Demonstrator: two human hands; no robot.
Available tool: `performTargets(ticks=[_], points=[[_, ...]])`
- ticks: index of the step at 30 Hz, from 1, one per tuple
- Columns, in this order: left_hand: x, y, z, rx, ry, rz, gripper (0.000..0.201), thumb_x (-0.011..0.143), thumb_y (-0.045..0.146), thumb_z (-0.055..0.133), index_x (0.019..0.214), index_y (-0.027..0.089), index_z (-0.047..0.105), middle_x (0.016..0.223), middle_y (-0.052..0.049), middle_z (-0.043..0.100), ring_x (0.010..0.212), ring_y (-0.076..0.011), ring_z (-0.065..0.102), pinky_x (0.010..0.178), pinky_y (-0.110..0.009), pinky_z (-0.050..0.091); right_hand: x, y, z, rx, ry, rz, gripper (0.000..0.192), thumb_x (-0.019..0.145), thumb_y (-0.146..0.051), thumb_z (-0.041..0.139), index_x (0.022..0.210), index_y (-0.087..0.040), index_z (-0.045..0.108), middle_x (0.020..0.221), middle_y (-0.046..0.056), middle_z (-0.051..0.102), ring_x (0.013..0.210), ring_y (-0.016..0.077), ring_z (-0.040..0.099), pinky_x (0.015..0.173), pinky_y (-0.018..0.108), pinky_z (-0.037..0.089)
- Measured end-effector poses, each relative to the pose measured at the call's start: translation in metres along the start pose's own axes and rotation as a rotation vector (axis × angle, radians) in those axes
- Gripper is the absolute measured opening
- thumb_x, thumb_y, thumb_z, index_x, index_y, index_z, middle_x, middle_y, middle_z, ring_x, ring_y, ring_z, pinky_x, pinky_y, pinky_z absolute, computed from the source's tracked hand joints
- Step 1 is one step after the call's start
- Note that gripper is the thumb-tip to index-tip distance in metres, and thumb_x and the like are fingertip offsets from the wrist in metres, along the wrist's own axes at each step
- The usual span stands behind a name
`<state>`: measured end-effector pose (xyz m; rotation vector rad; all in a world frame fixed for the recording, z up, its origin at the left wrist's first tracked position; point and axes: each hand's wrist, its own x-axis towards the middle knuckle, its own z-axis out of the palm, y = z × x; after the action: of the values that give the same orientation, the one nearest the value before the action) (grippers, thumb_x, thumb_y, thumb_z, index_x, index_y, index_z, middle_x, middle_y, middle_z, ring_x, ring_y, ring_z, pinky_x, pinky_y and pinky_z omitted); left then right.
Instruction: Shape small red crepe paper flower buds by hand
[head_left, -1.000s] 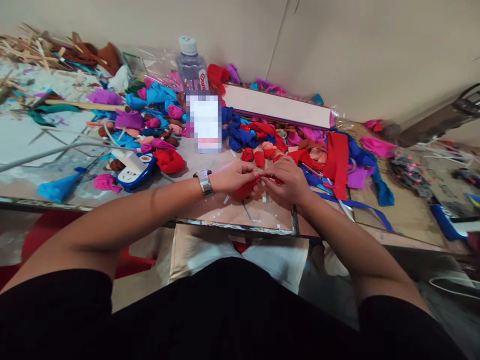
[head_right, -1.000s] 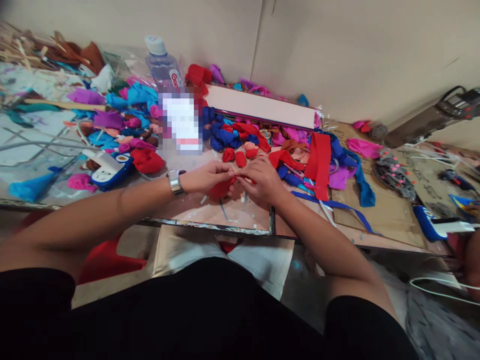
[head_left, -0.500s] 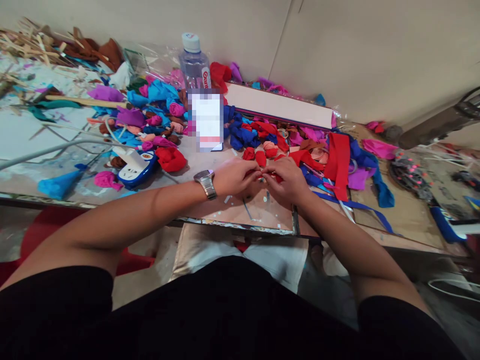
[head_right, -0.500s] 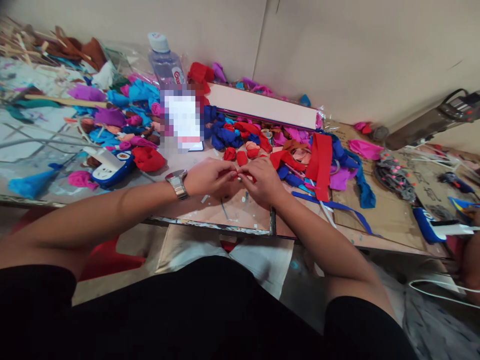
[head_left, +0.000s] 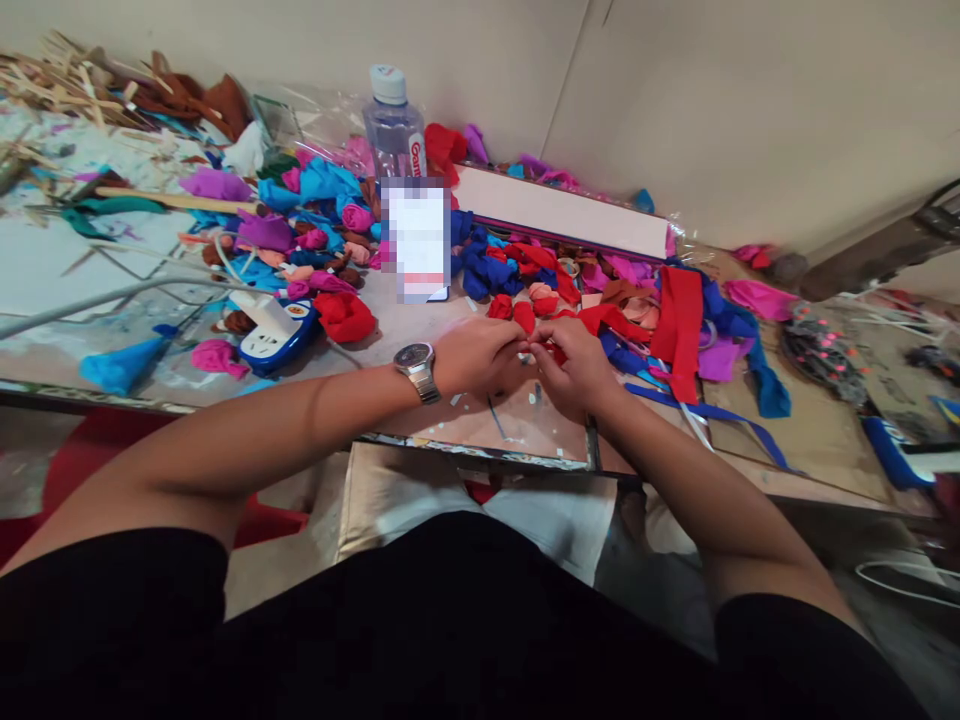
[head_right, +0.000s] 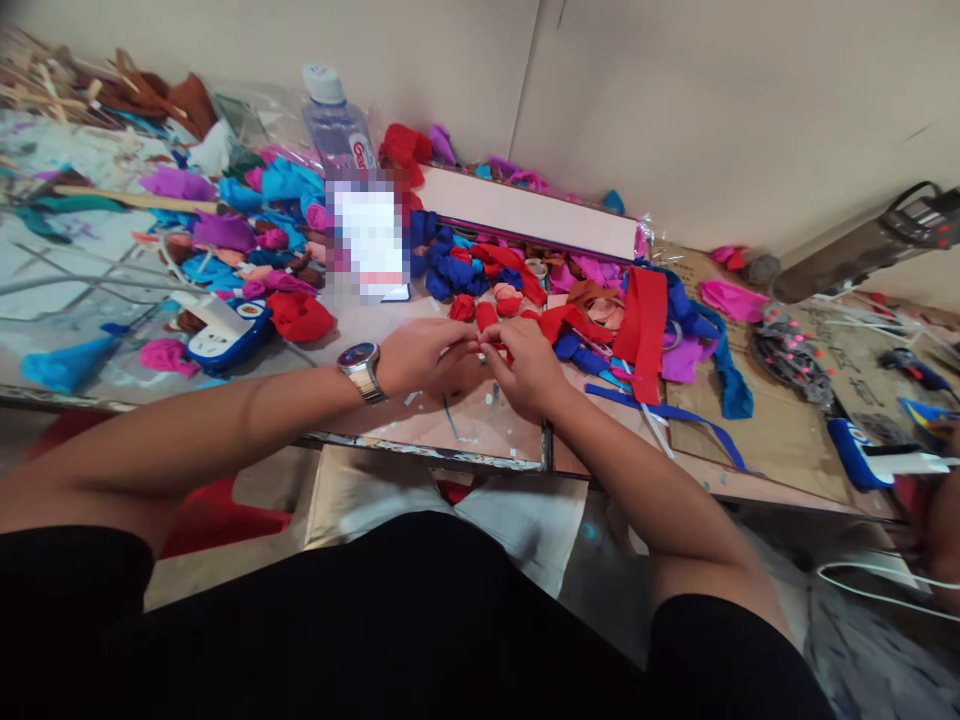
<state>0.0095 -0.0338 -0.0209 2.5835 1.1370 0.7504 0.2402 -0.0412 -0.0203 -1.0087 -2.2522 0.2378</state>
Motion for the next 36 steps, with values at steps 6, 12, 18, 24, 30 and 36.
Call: performTargets(ticks=[6,12,18,24,30,36], points=[[0.0009,0.0007,-0.0001,0.051,0.034,0.023,0.042,0.113,0.046,0.046,0.114,0.02,0.078,0.096,-0.01,0.08,0.085,-0.0226,0.072,0.072,-0.034,0.043,0.0002,-0.0043,0.0015,0.009,-0.019,0.014,0.016,0.108,-0.036,0.051,0.101,-0.025,0.061,0.097,0.008,0.071,0.092,0.0259,0.064,0.085,0.042,0.048],[0.002,-0.0008,-0.0037,0.066,0.037,0.042,0.041,0.113,0.044,0.047,0.11,0.019,0.079,0.094,-0.01,0.08,0.083,-0.0229,0.073,0.069,-0.034,0.041,0.0022,-0.0055,0.0007,0.014,-0.003,0.007,0.015,0.108,-0.037,0.054,0.103,-0.025,0.062,0.097,0.007,0.073,0.091,0.0255,0.065,0.084,0.042,0.049],[0.002,-0.0009,-0.0044,0.009,0.018,-0.009,0.042,0.112,0.046,0.047,0.109,0.021,0.08,0.093,-0.009,0.08,0.082,-0.0224,0.072,0.07,-0.034,0.041,0.0025,-0.0017,0.0007,-0.01,0.05,-0.025,0.016,0.105,-0.04,0.061,0.1,-0.026,0.069,0.097,0.007,0.078,0.094,0.0269,0.069,0.089,0.045,0.051],[0.0004,0.0018,-0.0039,-0.033,-0.013,-0.028,0.04,0.11,0.046,0.048,0.112,0.021,0.081,0.097,-0.009,0.082,0.083,-0.0219,0.073,0.073,-0.033,0.045,0.0022,0.0009,0.0018,-0.031,0.015,-0.018,0.015,0.104,-0.036,0.059,0.096,-0.025,0.067,0.092,0.007,0.076,0.09,0.0265,0.066,0.086,0.044,0.048],[-0.0018,0.0062,-0.007,-0.039,-0.027,-0.007,0.037,0.107,0.043,0.052,0.114,0.021,0.082,0.102,-0.009,0.084,0.086,-0.0231,0.075,0.076,-0.034,0.048,0.0033,-0.0019,0.0001,-0.014,0.01,-0.02,0.012,0.1,-0.033,0.062,0.092,-0.025,0.067,0.089,0.006,0.075,0.088,0.0262,0.066,0.086,0.044,0.047],[0.0,0.0034,-0.0085,-0.015,-0.031,-0.021,0.041,0.108,0.044,0.049,0.111,0.021,0.083,0.094,-0.01,0.083,0.081,-0.0234,0.074,0.071,-0.035,0.043,0.003,-0.0002,0.0004,-0.003,0.042,-0.01,0.013,0.1,-0.036,0.064,0.093,-0.026,0.07,0.09,0.006,0.079,0.089,0.0264,0.069,0.087,0.044,0.05]])
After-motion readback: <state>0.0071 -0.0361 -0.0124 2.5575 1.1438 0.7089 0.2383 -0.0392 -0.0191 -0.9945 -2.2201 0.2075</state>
